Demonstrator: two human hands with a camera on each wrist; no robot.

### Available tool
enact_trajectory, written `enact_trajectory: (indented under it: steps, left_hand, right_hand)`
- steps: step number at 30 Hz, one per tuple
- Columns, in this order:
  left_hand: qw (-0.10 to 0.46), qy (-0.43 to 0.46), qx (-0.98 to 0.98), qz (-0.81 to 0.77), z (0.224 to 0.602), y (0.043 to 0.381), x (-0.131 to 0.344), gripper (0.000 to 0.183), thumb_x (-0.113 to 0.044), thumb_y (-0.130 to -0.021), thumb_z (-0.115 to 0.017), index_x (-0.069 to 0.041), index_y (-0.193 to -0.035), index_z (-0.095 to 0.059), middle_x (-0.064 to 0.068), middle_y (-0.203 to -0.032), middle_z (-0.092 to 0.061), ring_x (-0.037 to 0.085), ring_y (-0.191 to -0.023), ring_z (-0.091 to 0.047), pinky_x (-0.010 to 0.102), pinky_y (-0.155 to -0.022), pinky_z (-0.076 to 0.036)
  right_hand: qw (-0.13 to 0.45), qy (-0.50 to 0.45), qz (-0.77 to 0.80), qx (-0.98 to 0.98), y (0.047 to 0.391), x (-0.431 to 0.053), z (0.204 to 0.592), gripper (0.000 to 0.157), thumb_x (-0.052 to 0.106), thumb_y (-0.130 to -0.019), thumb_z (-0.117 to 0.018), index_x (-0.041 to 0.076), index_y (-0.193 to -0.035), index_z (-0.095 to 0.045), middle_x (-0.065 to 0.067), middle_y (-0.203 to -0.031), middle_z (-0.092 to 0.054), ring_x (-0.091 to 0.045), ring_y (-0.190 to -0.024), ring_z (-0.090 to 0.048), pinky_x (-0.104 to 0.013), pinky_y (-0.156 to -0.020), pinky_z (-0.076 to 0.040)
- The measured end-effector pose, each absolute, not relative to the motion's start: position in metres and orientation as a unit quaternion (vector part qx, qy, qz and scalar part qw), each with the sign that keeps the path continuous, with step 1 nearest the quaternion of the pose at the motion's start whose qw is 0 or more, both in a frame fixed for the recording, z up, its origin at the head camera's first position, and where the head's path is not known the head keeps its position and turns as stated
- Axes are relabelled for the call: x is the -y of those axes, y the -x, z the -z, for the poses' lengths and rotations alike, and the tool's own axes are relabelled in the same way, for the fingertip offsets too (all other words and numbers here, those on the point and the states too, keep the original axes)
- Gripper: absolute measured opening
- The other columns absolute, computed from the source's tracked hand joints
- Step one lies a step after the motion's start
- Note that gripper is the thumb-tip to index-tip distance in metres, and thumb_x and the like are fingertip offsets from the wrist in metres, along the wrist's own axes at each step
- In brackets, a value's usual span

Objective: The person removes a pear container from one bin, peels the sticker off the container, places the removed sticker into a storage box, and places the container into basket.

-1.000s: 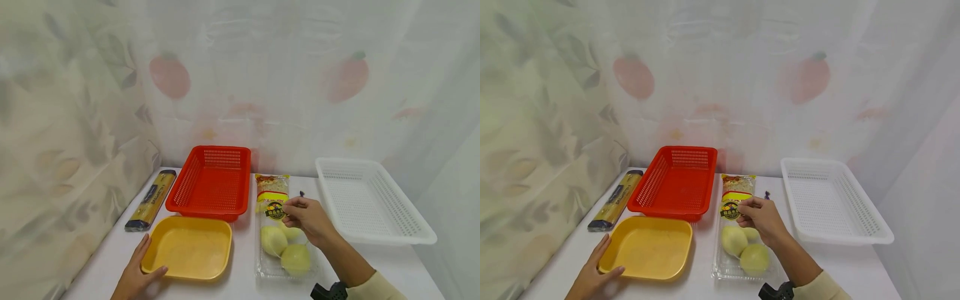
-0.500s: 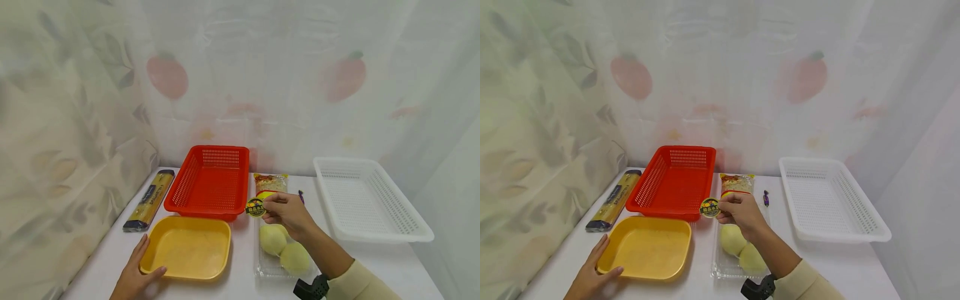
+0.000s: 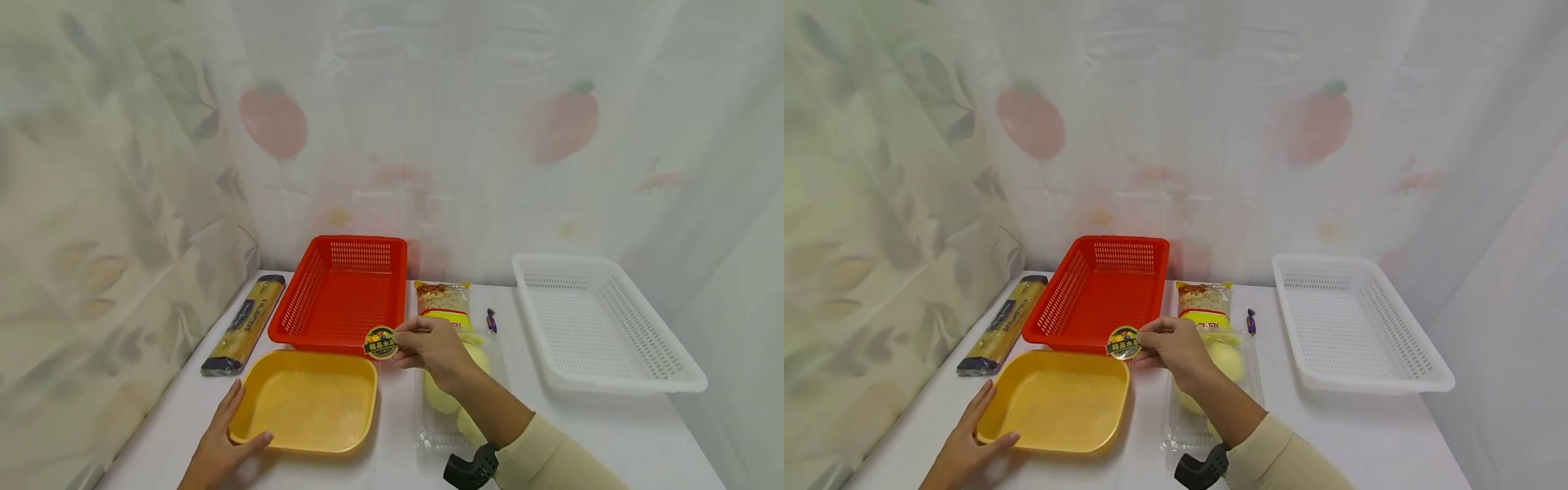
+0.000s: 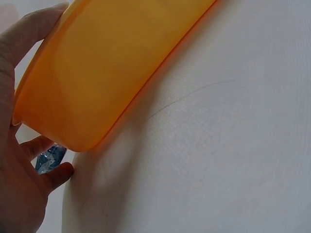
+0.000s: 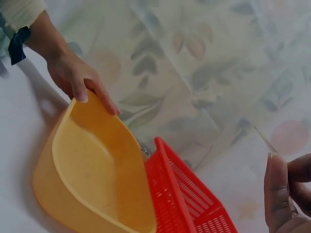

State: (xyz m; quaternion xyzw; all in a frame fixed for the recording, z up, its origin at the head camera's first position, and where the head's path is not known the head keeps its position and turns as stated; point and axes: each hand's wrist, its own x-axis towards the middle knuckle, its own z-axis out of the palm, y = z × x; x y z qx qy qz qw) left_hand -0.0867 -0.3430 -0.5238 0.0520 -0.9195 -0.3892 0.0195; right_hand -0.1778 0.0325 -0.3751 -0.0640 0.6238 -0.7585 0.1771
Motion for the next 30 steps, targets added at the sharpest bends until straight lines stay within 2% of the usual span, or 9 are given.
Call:
enact_trajectory:
  steps: [5, 9, 16, 24, 30]
  left_hand:
    - [-0.001, -0.069, 0.921, 0.384, 0.522, 0.089, 0.342, 0.112, -0.045, -0.077, -0.079, 0.001, -0.153, -0.01, 0.018, -0.159, -0.002, 0.046, -0.139, -0.01, 0.068, -0.104, -0.015]
    - [0.003, -0.066, 0.92, 0.385, 0.522, 0.088, 0.342, 0.111, -0.045, -0.077, -0.079, 0.002, -0.152, -0.012, 0.018, -0.159, -0.003, 0.046, -0.139, -0.01, 0.068, -0.103, -0.015]
    - [0.002, -0.068, 0.919, 0.388, 0.522, 0.088, 0.341, 0.109, -0.045, -0.078, -0.078, 0.002, -0.153, -0.013, 0.016, -0.159, -0.002, 0.046, -0.139, -0.01, 0.068, -0.104, -0.016]
    - [-0.006, -0.079, 0.921, 0.382, 0.522, 0.087, 0.34, 0.111, -0.046, -0.078, -0.078, 0.002, -0.153, -0.012, 0.017, -0.16, -0.002, 0.046, -0.139, -0.01, 0.067, -0.104, -0.016]
    - [0.011, -0.067, 0.922, 0.382, 0.523, 0.087, 0.34, 0.11, -0.043, -0.078, -0.079, 0.003, -0.152, -0.013, 0.018, -0.159, -0.003, 0.047, -0.139, -0.011, 0.067, -0.103, -0.017]
  right_hand:
    - [0.174, 0.06, 0.769, -0.612, 0.178, -0.018, 0.378, 0.016, 0.003, -0.088, -0.068, -0.008, -0.098, -0.063, -0.018, -0.088, -0.063, -0.021, -0.062, -0.066, -0.033, -0.065, -0.057]
    - [0.172, 0.054, 0.779, -0.6, 0.177, -0.005, 0.381, 0.017, 0.002, -0.087, -0.069, -0.009, -0.099, -0.063, -0.018, -0.087, -0.063, -0.022, -0.061, -0.066, -0.035, -0.065, -0.057]
    - [0.182, 0.04, 0.786, -0.589, 0.174, 0.018, 0.389, 0.018, 0.001, -0.087, -0.069, -0.011, -0.099, -0.063, -0.016, -0.08, -0.065, -0.019, -0.057, -0.065, -0.033, -0.061, -0.057]
    - [0.189, 0.018, 0.785, -0.59, 0.173, 0.041, 0.403, 0.012, 0.002, -0.086, -0.069, -0.007, -0.094, -0.065, -0.017, -0.081, -0.066, -0.02, -0.058, -0.066, -0.032, -0.061, -0.057]
    - [0.189, 0.0, 0.78, -0.597, 0.172, 0.055, 0.414, 0.01, 0.004, -0.086, -0.071, -0.003, -0.092, -0.067, -0.017, -0.08, -0.067, -0.02, -0.058, -0.067, -0.033, -0.061, -0.057]
